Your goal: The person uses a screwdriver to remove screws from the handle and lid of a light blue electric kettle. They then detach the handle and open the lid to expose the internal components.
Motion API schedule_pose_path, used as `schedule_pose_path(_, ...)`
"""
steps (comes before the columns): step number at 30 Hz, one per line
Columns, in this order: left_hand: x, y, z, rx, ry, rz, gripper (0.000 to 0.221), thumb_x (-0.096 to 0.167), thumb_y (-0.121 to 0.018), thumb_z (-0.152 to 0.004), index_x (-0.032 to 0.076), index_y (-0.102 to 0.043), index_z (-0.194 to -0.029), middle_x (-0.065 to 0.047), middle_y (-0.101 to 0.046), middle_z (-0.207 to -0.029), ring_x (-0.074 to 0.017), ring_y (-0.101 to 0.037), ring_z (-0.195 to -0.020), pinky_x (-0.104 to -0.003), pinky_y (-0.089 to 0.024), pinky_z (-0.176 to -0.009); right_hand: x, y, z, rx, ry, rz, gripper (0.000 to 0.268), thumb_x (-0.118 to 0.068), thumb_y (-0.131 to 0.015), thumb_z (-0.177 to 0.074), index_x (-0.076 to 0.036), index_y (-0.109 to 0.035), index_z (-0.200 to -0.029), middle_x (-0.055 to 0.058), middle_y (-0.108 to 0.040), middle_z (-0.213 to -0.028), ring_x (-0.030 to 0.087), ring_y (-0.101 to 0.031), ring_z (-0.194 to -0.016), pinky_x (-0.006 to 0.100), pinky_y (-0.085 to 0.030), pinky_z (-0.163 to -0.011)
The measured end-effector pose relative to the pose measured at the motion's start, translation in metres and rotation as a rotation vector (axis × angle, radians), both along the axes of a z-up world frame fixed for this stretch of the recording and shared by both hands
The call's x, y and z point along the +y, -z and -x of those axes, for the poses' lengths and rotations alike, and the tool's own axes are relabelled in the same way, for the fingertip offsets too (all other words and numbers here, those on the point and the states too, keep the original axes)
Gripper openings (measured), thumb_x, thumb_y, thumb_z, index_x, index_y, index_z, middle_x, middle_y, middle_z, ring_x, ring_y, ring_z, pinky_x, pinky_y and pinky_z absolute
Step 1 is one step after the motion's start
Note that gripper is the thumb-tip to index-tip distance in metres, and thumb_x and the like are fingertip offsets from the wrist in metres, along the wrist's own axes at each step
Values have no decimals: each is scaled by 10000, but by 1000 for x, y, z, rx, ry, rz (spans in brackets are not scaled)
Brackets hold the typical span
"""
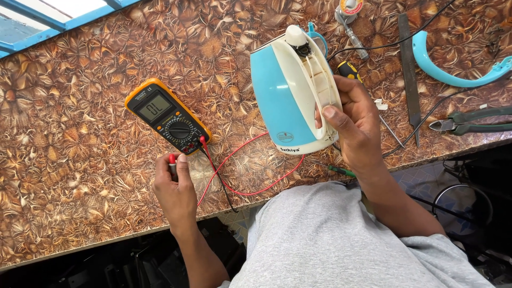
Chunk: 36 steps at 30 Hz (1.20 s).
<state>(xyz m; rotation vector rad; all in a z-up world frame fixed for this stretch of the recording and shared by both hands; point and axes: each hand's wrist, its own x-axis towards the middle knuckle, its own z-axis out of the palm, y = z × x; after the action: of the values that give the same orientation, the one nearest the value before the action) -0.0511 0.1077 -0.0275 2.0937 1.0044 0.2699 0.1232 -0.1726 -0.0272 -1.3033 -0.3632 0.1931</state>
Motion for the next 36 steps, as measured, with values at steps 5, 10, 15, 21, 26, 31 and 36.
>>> schedule_pose_path(5,-20,8,-5,205,161,151,213,244,-644,-1046,39,-699,-1026,-61,-512,-620,-172,-420,-554,-324,-405,-547,2,-4,-3,11,-2,-3,576,-247,-646,-951,91,-463,-1380,187,-630,-864,183,-635,-755,325,-585,-696)
schedule_pose_path(10,-44,1,-16,167,301,169,262,305,-688,-1011,54,-740,-959,-32,-467,-575,-150,-390,-534,-313,-380,-560,8,-10,3,80,6,-50,592,-256,-673,-930,50,-476,-1397,166,-659,-936,170,-660,-795,297,-608,-699)
schedule_pose_path(15,-67,-7,-22,-230,378,87,206,302,-678,-980,114,-760,-962,62,-413,-594,-66,-339,-550,-250,-254,-538,19,-12,25,263,15,-116,731,-338,-751,-884,-15,-440,-1462,123,-681,-1214,182,-693,-932,288,-619,-751)
schedule_pose_path(21,-88,-28,-44,-563,399,362,527,456,-642,-937,5,-704,-1203,-108,-653,-1063,-49,-384,-615,-197,-377,-627,29,-17,55,118,-159,6,658,-265,-576,-1000,-24,-312,-1553,183,-549,-1470,237,-631,-1226,332,-606,-937)
schedule_pose_path(26,-87,-22,-62,-551,375,622,519,368,-712,-896,-41,-685,-1215,-126,-690,-1127,-187,-679,-1011,-296,-587,-807,30,-10,65,-243,-270,157,584,-139,-512,-1045,2,-291,-1566,220,-456,-1505,336,-558,-1331,405,-534,-1093)
schedule_pose_path(31,-80,-7,-70,-523,358,868,402,212,-746,-890,-22,-661,-1206,51,-529,-675,-12,-297,-480,-206,-190,-387,13,-1,54,-612,-225,332,606,-145,-563,-1085,-17,-276,-1603,118,-589,-1401,257,-515,-1125,437,-408,-1082)
schedule_pose_path(36,-75,-4,-71,-771,419,1024,363,212,-719,-978,-64,-632,-1196,-280,-756,-987,-33,-215,-365,-176,-196,-342,-27,21,40,-464,-50,588,408,-375,-544,-1039,-76,-600,-1310,87,-602,-1155,215,-595,-1072,354,-568,-926)
